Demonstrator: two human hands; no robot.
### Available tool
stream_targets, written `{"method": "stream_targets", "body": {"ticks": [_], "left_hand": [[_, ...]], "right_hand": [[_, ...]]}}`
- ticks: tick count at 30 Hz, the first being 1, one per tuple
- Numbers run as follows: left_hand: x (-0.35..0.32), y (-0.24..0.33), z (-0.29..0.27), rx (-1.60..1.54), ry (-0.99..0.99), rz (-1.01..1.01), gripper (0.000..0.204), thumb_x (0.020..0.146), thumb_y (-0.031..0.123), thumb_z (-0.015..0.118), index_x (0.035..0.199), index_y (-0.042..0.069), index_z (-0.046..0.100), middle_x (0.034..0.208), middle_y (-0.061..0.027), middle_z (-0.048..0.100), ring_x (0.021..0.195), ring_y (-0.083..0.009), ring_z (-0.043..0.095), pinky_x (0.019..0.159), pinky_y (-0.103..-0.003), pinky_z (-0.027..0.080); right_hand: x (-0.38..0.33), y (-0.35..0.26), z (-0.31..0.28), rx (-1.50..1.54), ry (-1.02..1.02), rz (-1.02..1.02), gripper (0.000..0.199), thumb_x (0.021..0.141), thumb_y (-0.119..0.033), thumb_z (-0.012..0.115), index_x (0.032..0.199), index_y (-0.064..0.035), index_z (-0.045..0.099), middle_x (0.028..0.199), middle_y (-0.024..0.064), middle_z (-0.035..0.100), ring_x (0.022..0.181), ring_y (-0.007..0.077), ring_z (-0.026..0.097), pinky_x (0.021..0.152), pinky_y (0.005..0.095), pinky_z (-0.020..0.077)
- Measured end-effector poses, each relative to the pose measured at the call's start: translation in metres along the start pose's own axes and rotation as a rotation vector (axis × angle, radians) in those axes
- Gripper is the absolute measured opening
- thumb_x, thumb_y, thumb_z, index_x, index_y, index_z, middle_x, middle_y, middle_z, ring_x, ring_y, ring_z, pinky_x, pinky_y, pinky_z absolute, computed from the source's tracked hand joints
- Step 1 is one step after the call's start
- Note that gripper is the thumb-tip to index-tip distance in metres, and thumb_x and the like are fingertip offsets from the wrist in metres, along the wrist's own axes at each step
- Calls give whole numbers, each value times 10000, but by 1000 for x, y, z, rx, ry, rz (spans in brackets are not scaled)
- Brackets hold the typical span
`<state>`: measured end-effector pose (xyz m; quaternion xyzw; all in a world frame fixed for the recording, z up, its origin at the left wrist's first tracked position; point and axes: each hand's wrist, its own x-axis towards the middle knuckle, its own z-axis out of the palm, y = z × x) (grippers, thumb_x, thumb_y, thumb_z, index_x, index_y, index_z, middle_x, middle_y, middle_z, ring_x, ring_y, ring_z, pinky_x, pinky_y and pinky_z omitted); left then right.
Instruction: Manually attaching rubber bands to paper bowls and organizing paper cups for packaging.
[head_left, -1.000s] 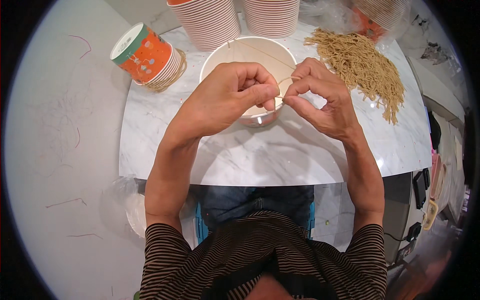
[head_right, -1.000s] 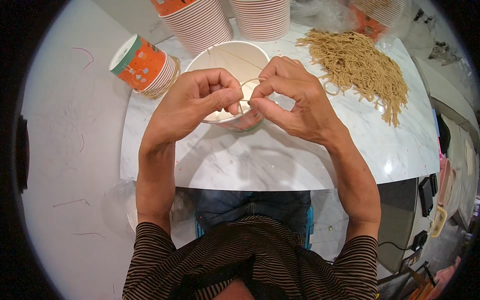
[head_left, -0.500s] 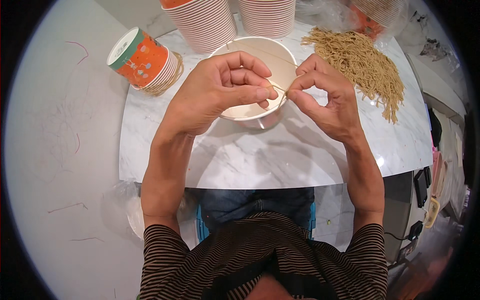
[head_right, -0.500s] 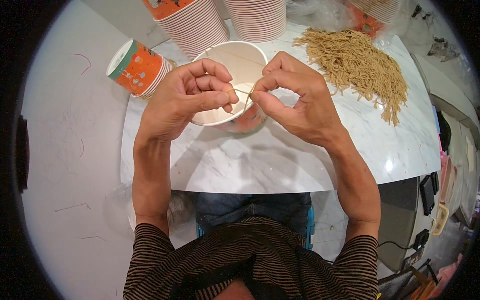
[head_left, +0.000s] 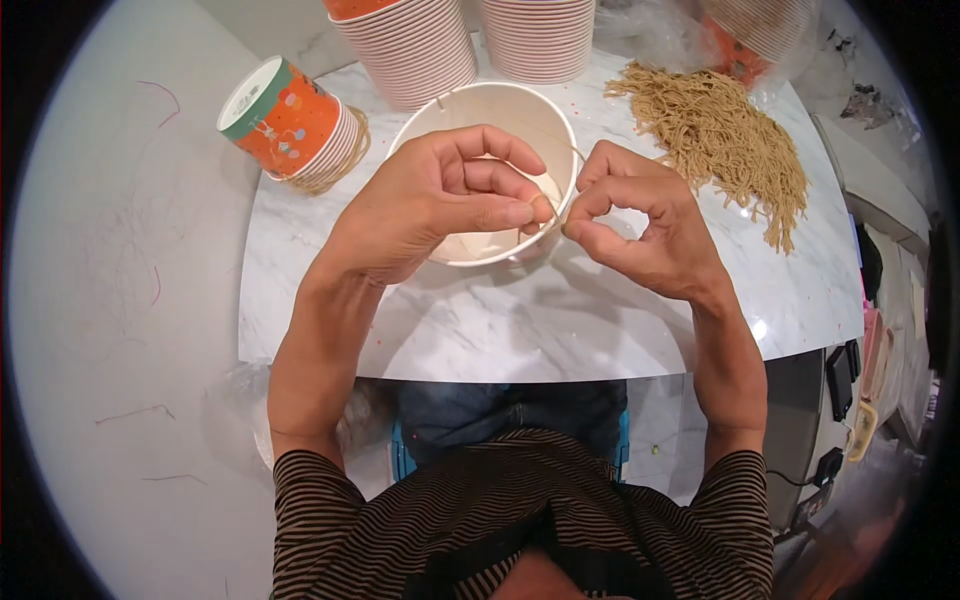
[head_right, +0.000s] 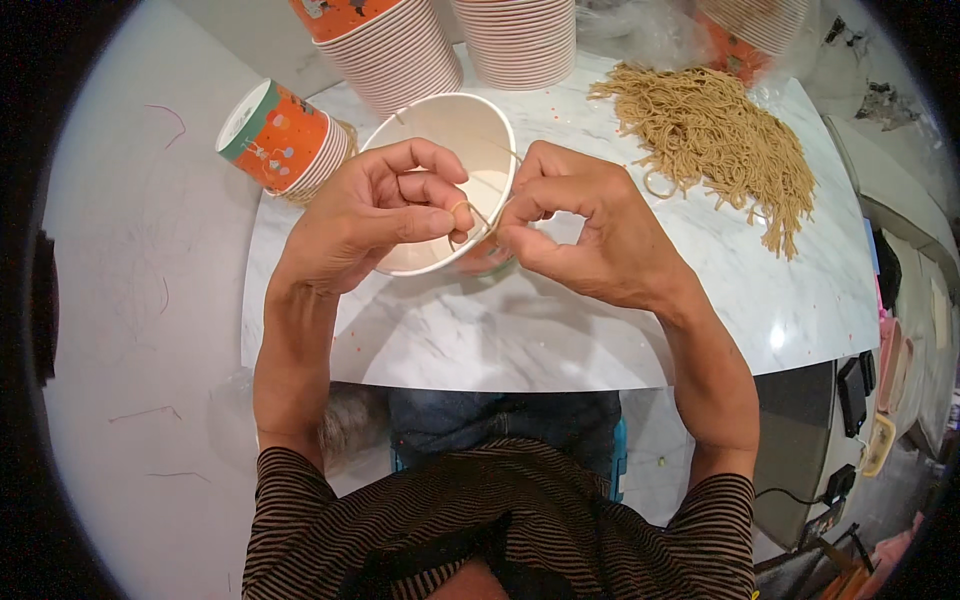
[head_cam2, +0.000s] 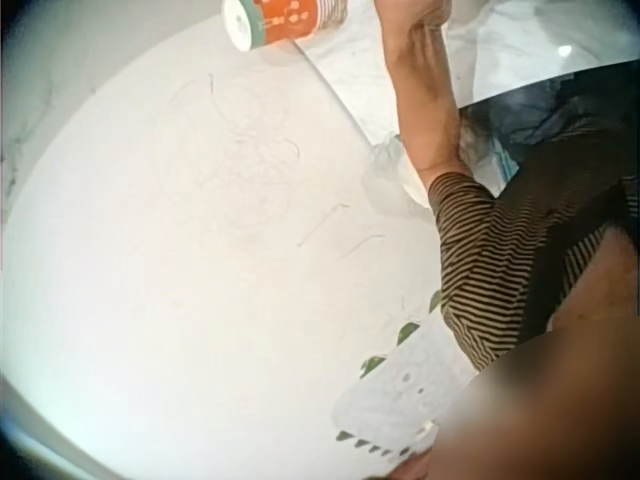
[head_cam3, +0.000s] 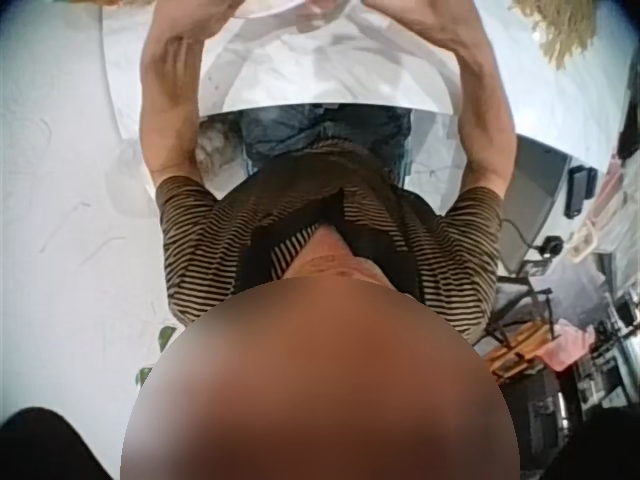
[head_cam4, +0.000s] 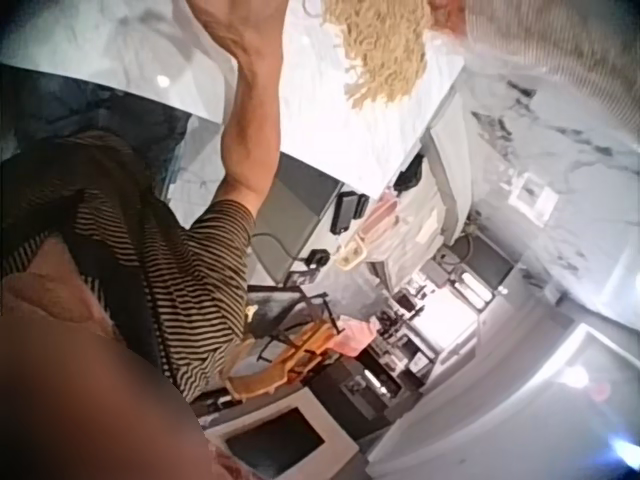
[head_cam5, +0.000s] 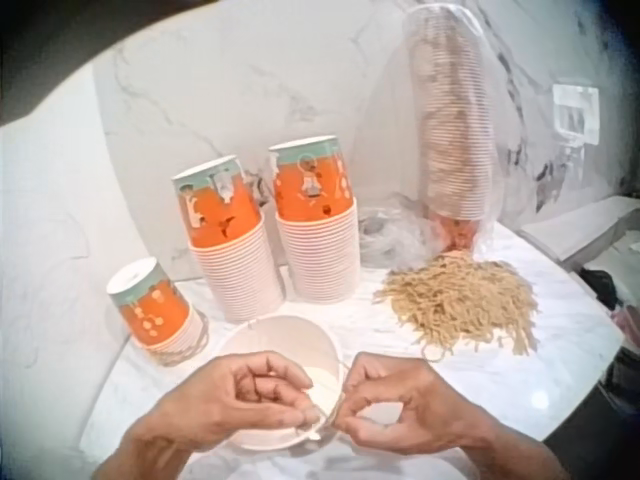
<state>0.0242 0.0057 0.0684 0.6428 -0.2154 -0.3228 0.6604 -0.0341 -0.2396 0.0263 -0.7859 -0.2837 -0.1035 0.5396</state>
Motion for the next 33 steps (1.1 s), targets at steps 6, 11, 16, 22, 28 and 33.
{"method": "stream_targets", "body": {"ticks": [6,11,16,22,28,33], "left_hand": [[-8,4,18,35,40,3,588,863,-54,722,1414,-43,518,1192,-204,743,1028,-165,730,933,-290,574],[-22,-3,42,362,244,179,681,815,-54,748,1450,-28,501,1163,-147,768,997,-133,691,941,-286,530],[-28,-15,58,693,376,340,687,827,17,805,1450,73,522,1139,-82,791,967,-148,688,926,-291,526],[-26,-30,53,838,444,446,664,806,19,809,1408,98,541,1063,-54,788,897,-291,706,836,-382,533],[-24,-32,54,916,459,566,542,810,1,793,1315,95,619,933,-33,775,864,-298,707,815,-379,523],[-24,-29,53,876,425,550,418,809,-30,783,1206,46,674,875,-63,761,811,-242,724,781,-323,550]], "right_hand": [[1,-2,1,-8,-4,78,84,851,-66,718,823,13,713,824,54,629,788,145,603,700,301,462],[2,-1,1,25,-31,126,94,861,-76,708,812,3,724,814,44,633,776,133,594,684,295,450],[1,0,2,89,9,119,88,864,-71,708,817,-13,756,801,34,650,764,114,579,675,291,446],[-1,3,9,128,-25,75,96,865,-74,709,802,-3,717,799,30,645,746,118,574,671,294,440],[0,2,7,117,-51,78,107,856,-85,715,802,6,695,793,33,626,740,121,575,665,293,435],[0,2,7,82,-56,36,104,874,-76,700,814,8,686,781,31,614,743,115,568,669,297,441]]}}
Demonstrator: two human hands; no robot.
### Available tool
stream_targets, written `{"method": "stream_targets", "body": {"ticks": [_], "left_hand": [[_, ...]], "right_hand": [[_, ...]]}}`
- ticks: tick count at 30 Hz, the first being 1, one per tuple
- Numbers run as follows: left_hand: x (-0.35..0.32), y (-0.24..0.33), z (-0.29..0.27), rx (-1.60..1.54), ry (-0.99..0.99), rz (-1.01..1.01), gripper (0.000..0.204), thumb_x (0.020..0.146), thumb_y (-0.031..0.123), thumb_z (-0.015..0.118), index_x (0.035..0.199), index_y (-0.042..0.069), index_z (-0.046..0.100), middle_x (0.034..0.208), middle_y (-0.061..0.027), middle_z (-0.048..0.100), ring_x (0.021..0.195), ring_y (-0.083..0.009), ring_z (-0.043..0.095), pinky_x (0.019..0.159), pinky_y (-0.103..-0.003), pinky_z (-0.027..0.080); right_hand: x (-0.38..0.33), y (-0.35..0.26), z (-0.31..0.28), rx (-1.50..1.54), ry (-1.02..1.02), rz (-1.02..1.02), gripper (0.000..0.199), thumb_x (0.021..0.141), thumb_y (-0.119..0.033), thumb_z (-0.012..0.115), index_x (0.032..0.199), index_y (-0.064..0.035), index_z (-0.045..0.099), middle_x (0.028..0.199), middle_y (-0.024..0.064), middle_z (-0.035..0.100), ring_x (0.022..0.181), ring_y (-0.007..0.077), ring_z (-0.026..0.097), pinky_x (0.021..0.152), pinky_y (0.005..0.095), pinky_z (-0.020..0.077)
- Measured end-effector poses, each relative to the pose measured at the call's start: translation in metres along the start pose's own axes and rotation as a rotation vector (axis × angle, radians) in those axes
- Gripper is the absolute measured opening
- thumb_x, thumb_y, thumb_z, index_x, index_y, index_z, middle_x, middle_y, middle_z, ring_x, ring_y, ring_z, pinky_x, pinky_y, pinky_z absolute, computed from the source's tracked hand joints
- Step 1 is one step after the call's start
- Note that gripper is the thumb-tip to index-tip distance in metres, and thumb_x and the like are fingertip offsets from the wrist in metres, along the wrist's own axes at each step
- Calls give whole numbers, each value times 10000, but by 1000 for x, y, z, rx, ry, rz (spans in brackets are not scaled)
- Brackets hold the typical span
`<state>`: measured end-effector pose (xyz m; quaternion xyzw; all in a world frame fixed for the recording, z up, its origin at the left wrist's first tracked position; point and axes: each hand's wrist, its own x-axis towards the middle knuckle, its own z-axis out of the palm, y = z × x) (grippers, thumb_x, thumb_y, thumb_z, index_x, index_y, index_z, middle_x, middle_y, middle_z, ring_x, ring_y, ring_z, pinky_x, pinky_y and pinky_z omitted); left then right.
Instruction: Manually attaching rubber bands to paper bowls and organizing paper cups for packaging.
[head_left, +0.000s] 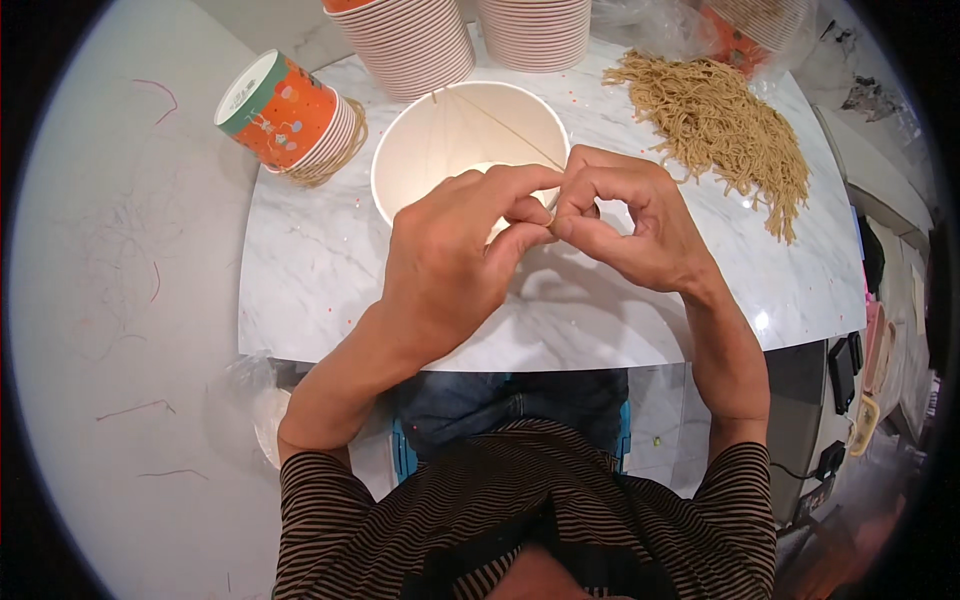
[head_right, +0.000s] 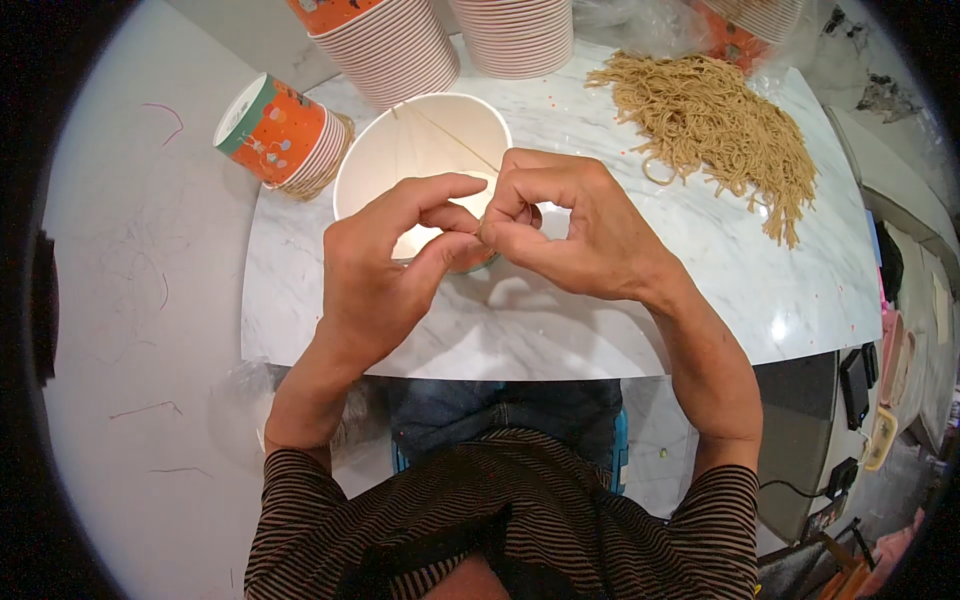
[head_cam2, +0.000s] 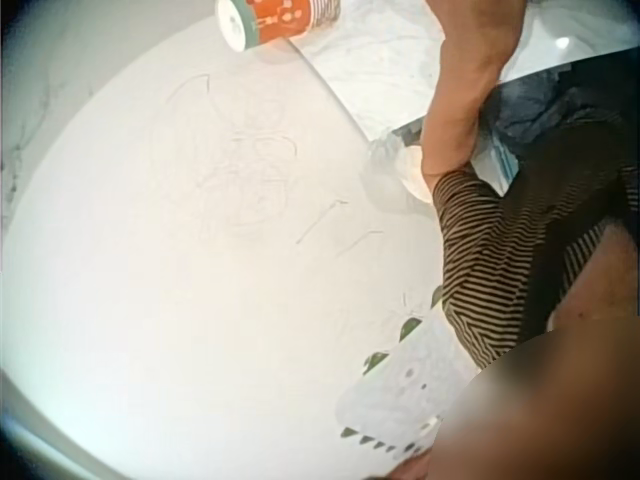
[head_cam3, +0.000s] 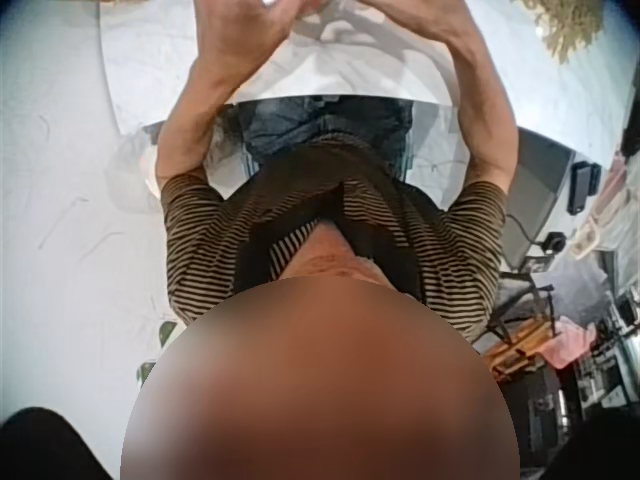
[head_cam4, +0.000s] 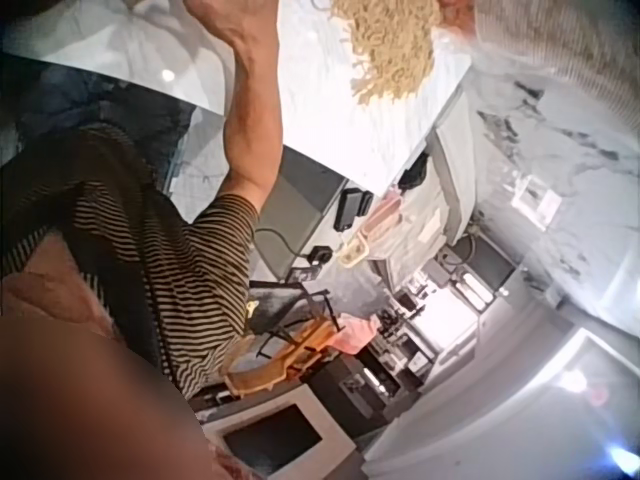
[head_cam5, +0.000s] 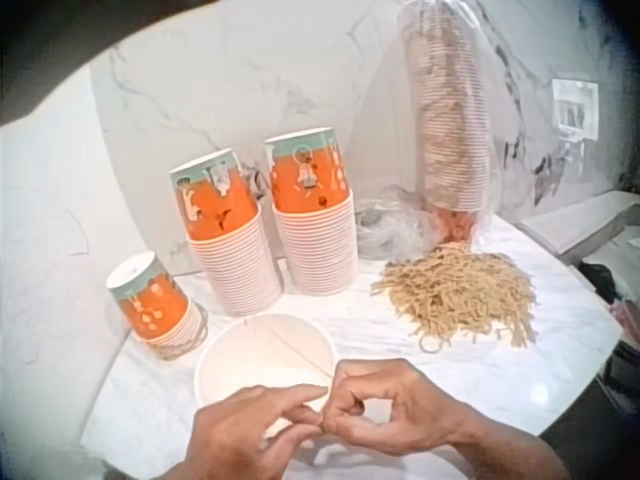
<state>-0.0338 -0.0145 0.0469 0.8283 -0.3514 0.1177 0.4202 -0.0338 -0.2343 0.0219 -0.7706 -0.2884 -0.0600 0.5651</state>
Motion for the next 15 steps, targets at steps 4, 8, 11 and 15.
{"method": "stream_targets", "body": {"ticks": [4,8,11,15], "left_hand": [[3,-4,-5,-363,-17,-213,316,856,-66,737,1162,-7,680,837,-67,740,775,-131,703,768,-265,567],[4,-5,-10,-437,-72,-265,282,898,-49,709,1177,-26,677,858,-56,739,799,-104,687,791,-264,564],[4,-5,-13,-461,-97,-293,284,906,-35,709,1189,-27,682,870,-58,743,810,-102,690,797,-262,565],[3,-1,-12,-463,-93,-308,259,915,-17,711,1173,-30,698,891,-69,751,825,-106,698,800,-261,569]], "right_hand": [[0,10,4,111,81,-24,68,906,-58,678,878,2,687,773,14,613,747,86,551,680,288,447],[1,5,9,169,145,37,80,918,-61,678,958,1,707,775,-3,616,742,67,539,683,263,448],[1,0,5,88,76,109,161,922,-72,687,1055,3,738,743,-18,598,704,60,527,663,246,447],[0,0,4,20,44,101,244,924,-83,694,1145,2,756,736,-7,636,678,55,534,624,238,443]]}}
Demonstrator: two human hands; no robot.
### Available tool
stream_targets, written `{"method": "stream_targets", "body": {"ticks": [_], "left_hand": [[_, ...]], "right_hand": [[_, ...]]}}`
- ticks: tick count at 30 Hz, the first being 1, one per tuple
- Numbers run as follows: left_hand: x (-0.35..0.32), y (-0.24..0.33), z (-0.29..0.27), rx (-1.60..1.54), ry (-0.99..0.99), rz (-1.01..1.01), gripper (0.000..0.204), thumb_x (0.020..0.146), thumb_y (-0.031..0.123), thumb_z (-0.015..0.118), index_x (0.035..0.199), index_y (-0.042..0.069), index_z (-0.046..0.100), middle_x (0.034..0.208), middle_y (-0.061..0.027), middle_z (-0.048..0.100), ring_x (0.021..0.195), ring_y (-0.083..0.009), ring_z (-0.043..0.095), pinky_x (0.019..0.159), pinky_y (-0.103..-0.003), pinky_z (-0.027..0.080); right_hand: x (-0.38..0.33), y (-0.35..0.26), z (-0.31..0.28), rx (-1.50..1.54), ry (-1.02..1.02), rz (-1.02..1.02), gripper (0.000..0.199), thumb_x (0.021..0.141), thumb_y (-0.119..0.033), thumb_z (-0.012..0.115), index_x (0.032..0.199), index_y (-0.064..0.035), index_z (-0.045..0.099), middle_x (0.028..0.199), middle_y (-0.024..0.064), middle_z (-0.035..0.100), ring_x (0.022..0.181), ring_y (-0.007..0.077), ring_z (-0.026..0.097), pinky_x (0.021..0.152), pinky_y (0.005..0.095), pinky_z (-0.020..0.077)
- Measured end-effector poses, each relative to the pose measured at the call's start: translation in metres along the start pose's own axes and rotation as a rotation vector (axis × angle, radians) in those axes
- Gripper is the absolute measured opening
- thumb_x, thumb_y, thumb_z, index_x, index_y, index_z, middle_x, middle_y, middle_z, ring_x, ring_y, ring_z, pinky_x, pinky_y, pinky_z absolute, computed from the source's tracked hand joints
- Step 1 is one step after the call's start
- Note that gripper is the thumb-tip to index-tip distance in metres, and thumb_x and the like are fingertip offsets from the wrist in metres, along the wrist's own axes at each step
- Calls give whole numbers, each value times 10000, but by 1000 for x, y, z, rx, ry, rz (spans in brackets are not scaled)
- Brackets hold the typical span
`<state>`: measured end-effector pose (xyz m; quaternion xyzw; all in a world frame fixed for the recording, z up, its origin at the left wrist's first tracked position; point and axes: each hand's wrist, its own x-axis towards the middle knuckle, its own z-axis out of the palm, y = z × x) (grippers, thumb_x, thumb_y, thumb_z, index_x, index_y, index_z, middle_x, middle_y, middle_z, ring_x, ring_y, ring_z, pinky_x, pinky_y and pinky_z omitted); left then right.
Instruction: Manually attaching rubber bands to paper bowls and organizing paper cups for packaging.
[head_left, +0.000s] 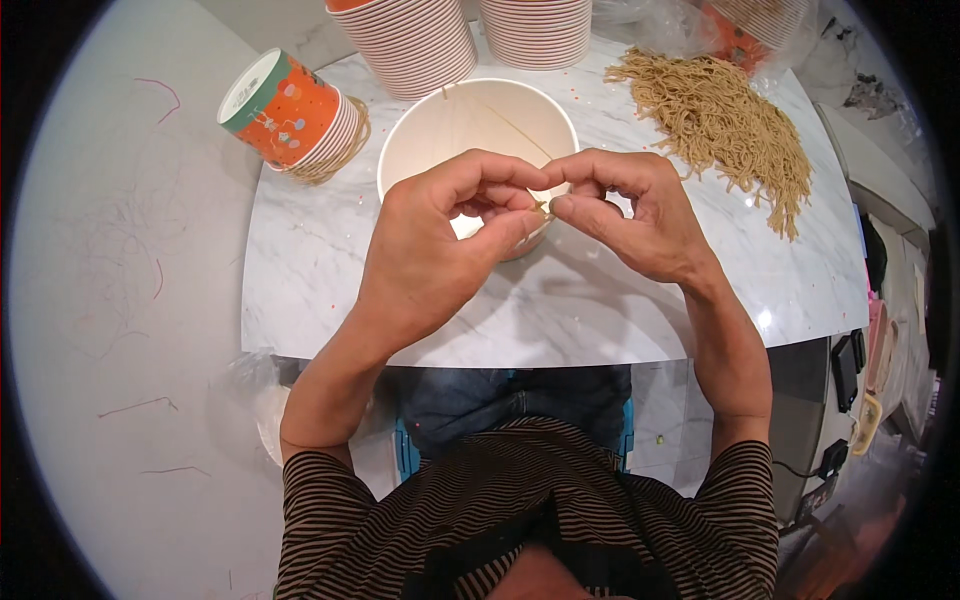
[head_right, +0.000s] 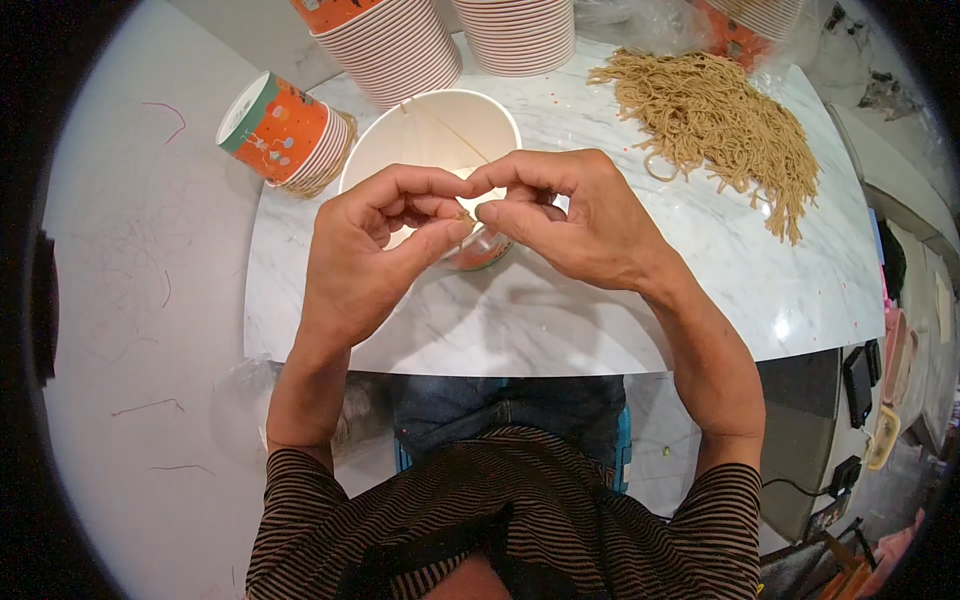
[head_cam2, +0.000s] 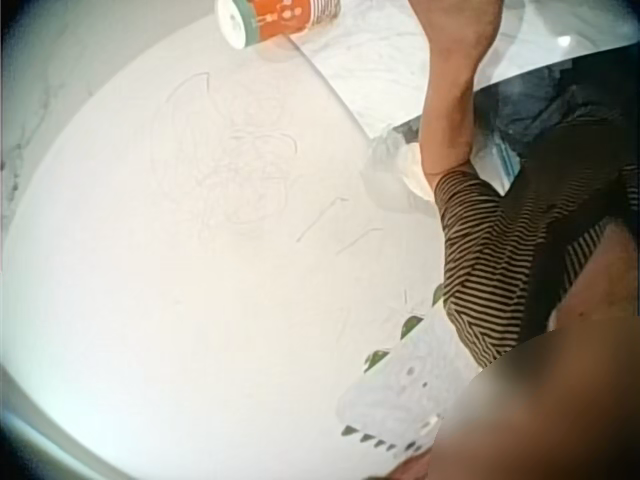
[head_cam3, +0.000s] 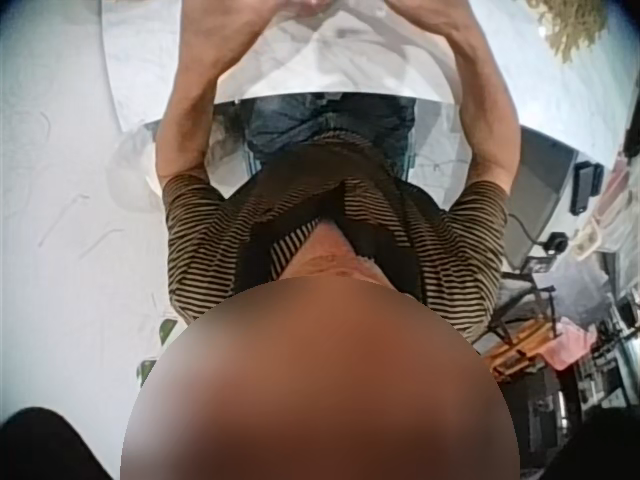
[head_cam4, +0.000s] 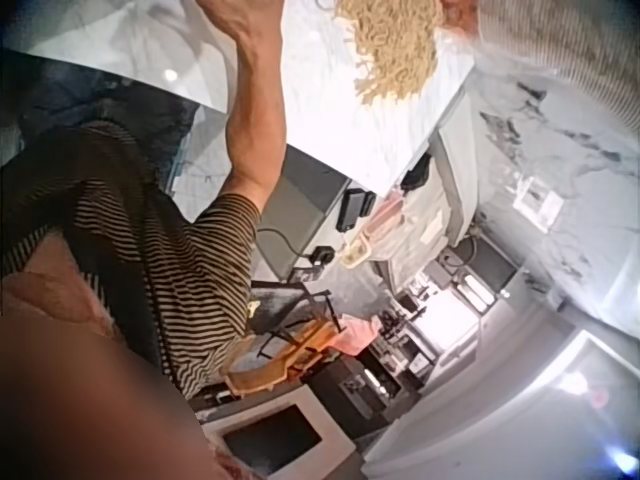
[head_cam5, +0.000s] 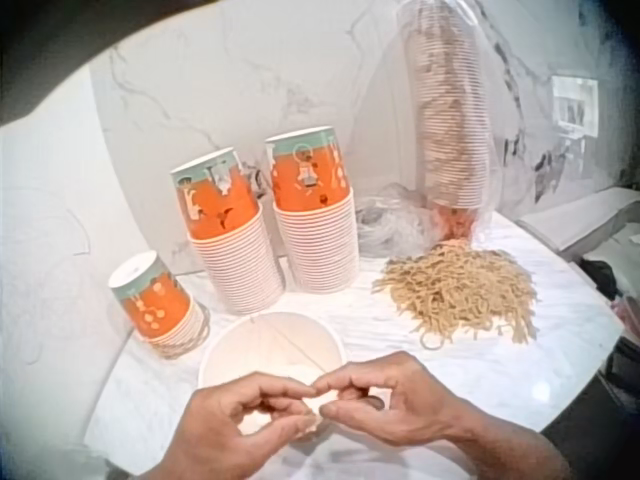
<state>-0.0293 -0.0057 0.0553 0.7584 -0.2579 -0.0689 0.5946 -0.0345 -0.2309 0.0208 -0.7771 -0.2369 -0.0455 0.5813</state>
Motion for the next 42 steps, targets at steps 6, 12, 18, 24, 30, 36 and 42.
{"method": "stream_targets", "body": {"ticks": [6,12,18,24,30,36,42], "left_hand": [[-1,6,4,74,31,-33,135,927,13,722,1051,-37,743,941,-78,772,886,-130,727,824,-263,580],[-3,7,4,47,32,-66,117,935,13,714,1036,-37,744,949,-77,773,900,-129,730,830,-262,580],[-7,6,6,21,57,-44,119,941,23,709,1043,-33,737,952,-69,768,884,-122,721,822,-264,577],[-7,10,10,57,44,-63,112,940,-36,713,1051,-49,709,1003,-55,733,893,-98,675,820,-241,545],[-10,12,11,136,66,-57,101,930,-27,723,1028,-31,700,984,-46,728,880,-94,669,814,-248,547],[-11,8,14,184,99,15,156,918,-38,727,1057,-35,656,994,-49,709,894,-102,669,826,-253,551],[-10,7,16,145,118,-1,157,918,-42,722,1037,-20,622,987,-51,704,900,-99,667,833,-254,548]], "right_hand": [[-2,1,-1,33,6,-28,211,935,-111,702,1097,1,776,746,12,689,672,55,559,601,243,441],[-3,-8,-6,-10,-61,40,196,931,-133,714,1056,1,785,698,11,675,634,47,544,567,241,417],[-8,-16,1,-23,-51,81,157,911,-131,727,960,14,766,671,2,645,602,44,513,551,233,414],[-17,-15,10,-5,83,74,106,892,-73,700,895,30,728,655,-24,590,622,33,515,570,231,446],[-20,-6,18,128,118,80,112,887,-39,673,965,33,707,673,-48,555,638,12,505,581,207,452],[-21,-7,18,123,113,98,91,901,-43,681,951,29,707,671,-61,563,618,0,489,557,195,417],[-23,-5,19,87,150,118,49,891,-39,715,901,9,715,673,-70,572,616,7,472,558,205,393]]}}
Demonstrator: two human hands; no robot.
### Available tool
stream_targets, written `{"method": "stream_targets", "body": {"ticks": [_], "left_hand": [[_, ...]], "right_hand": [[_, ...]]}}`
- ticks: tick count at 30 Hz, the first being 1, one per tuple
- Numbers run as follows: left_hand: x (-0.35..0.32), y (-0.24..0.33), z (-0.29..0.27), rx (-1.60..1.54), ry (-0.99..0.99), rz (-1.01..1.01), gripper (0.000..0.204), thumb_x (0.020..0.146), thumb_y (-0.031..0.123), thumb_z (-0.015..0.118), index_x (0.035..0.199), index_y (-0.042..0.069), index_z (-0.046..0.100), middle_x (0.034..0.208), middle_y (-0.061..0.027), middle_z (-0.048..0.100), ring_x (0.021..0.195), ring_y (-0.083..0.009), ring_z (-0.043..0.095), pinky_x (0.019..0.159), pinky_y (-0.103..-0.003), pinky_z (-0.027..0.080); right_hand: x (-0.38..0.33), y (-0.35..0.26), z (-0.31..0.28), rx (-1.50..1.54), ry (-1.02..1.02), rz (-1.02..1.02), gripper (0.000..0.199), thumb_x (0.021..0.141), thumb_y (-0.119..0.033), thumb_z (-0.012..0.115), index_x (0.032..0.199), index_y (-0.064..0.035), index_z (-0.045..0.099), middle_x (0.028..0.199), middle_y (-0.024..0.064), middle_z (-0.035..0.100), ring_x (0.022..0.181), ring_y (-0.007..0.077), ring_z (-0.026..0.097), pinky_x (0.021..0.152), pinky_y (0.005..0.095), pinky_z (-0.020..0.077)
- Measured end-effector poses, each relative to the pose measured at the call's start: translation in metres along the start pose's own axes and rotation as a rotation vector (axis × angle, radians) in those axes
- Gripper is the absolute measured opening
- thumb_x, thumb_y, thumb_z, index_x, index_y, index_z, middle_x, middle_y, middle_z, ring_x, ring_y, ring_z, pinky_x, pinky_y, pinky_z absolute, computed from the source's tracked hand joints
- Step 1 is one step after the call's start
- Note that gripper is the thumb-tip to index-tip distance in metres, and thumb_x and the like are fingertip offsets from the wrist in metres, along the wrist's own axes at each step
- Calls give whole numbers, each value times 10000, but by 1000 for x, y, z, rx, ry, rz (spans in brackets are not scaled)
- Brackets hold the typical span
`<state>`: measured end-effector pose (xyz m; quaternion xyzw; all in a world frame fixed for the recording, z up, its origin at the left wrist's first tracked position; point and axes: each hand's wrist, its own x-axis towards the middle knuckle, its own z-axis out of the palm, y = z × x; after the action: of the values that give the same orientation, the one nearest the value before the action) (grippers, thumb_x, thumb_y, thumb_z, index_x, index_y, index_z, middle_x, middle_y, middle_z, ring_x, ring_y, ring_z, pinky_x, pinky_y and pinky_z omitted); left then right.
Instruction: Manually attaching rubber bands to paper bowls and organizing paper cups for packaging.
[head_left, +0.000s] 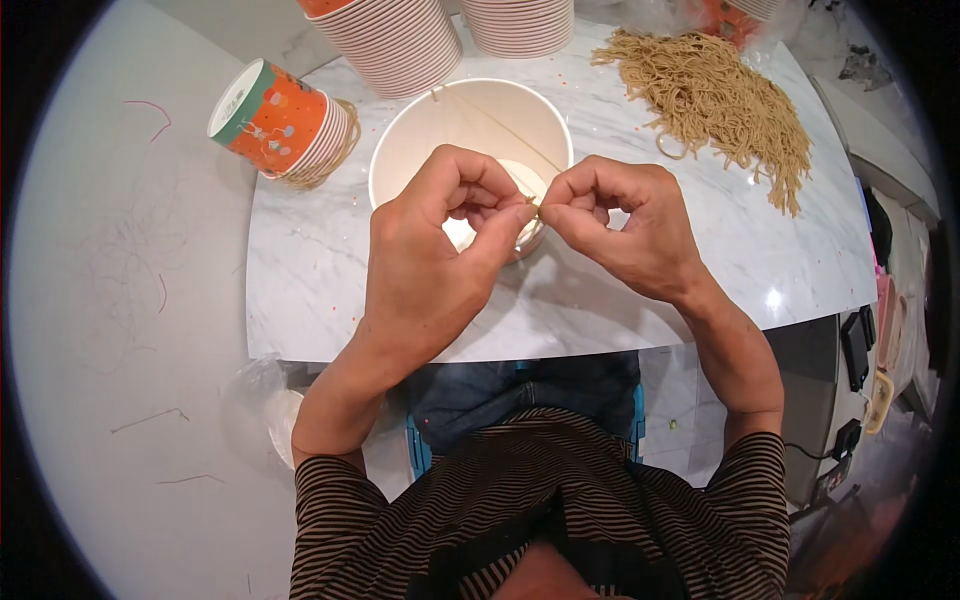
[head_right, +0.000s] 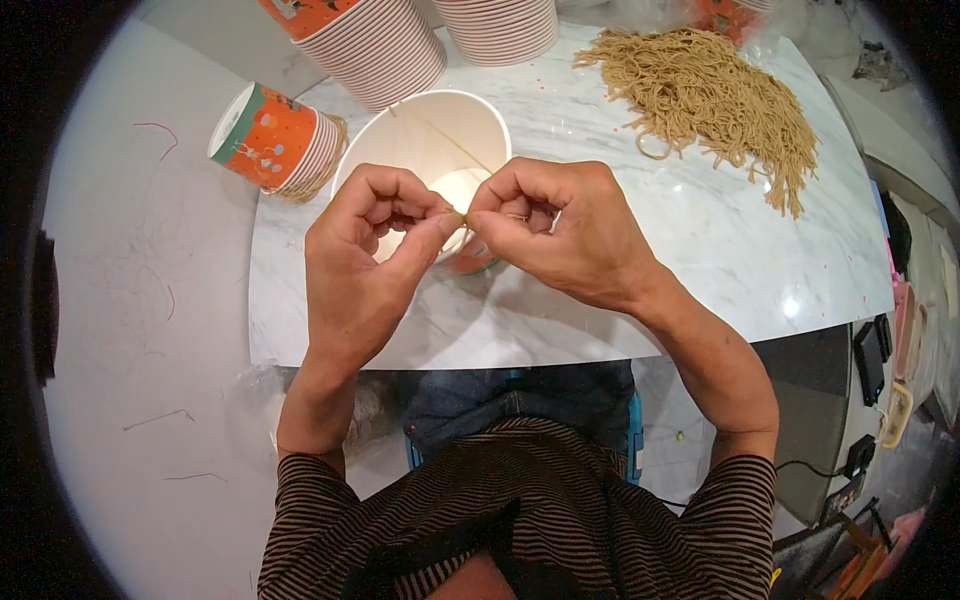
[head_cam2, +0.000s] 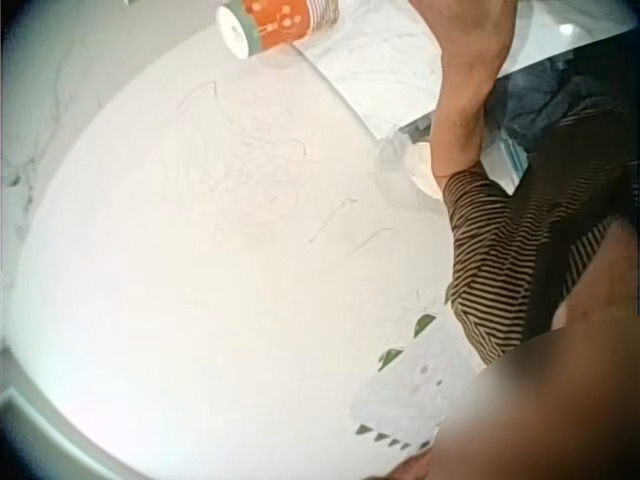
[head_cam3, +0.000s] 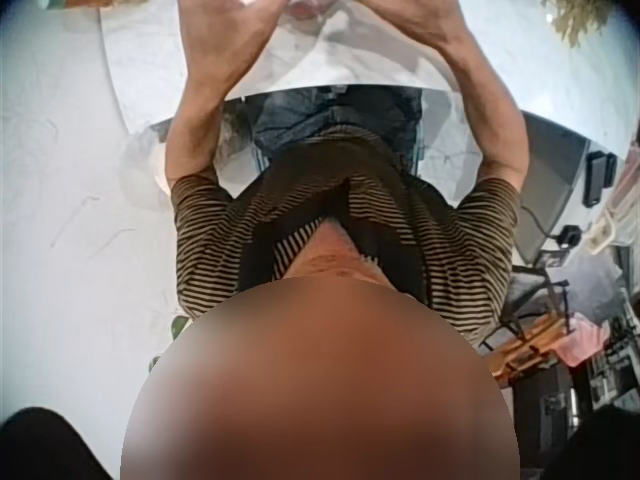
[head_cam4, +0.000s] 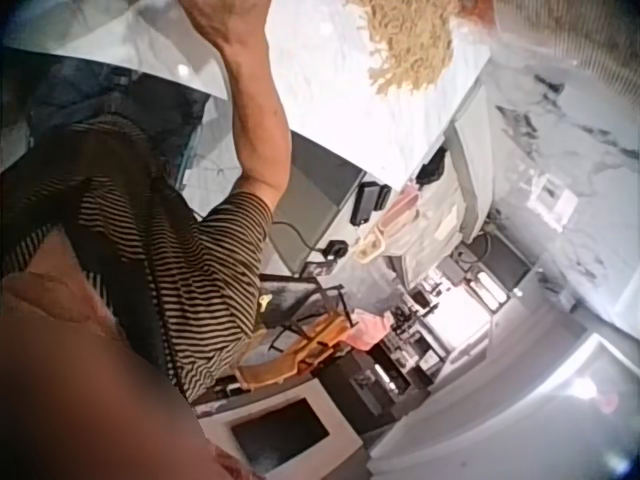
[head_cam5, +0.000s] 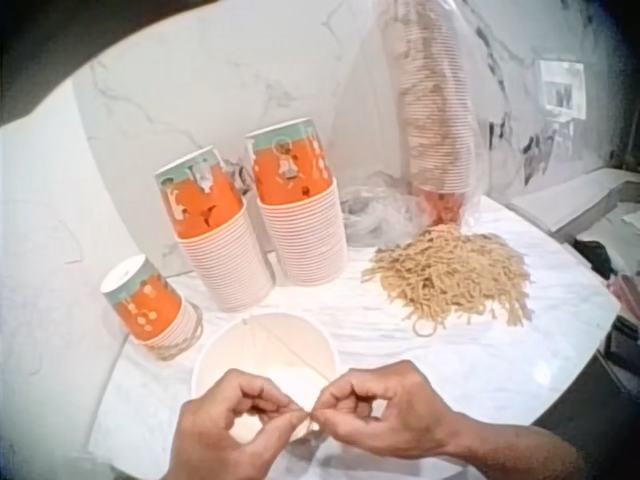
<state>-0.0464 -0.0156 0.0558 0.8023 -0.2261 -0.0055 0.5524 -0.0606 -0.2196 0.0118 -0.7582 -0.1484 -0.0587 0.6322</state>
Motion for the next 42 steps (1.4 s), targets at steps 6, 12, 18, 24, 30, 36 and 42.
{"method": "stream_targets", "body": {"ticks": [6,12,18,24,30,36,42], "left_hand": [[-1,-4,2,53,2,13,153,910,-37,734,981,-2,602,952,-43,712,878,-97,671,815,-253,552],[-3,-1,6,135,32,59,112,911,-27,739,988,-23,658,936,-41,732,835,-94,680,782,-250,563],[-4,-13,13,258,132,232,121,864,-3,765,976,20,725,850,-71,737,694,-164,699,631,-275,555],[-4,-11,17,403,158,346,140,838,-8,777,962,35,729,830,-79,716,695,-231,689,614,-327,546],[-1,-9,15,526,86,471,169,824,-31,752,972,29,699,865,-106,685,794,-303,674,680,-386,535],[7,-1,-1,482,-143,289,70,905,-27,670,961,11,650,870,-127,678,782,-305,667,684,-372,528],[20,4,-17,39,-430,-162,101,1035,90,609,998,-3,624,885,33,604,781,-59,496,695,-232,424]], "right_hand": [[-1,3,0,-18,-2,-21,19,867,-14,711,876,-4,698,704,-69,574,652,20,479,597,214,402],[-3,11,2,56,14,-56,39,864,-17,695,901,-7,692,707,-72,566,646,15,471,591,207,394],[-4,17,5,65,30,-149,38,866,-9,690,904,-10,694,680,-78,554,615,10,461,561,199,389],[-4,19,4,8,57,-217,47,866,-12,712,909,-9,694,677,-62,577,610,13,480,546,202,400],[-3,20,3,-49,59,-278,62,857,-13,728,908,-15,694,673,-46,593,598,26,500,535,209,412],[0,18,-6,-71,21,-285,63,865,-24,730,912,-15,689,665,-41,586,591,39,499,538,220,418],[1,19,-4,-49,4,-256,52,890,-31,711,934,-12,691,668,-45,578,608,40,495,553,225,416]]}}
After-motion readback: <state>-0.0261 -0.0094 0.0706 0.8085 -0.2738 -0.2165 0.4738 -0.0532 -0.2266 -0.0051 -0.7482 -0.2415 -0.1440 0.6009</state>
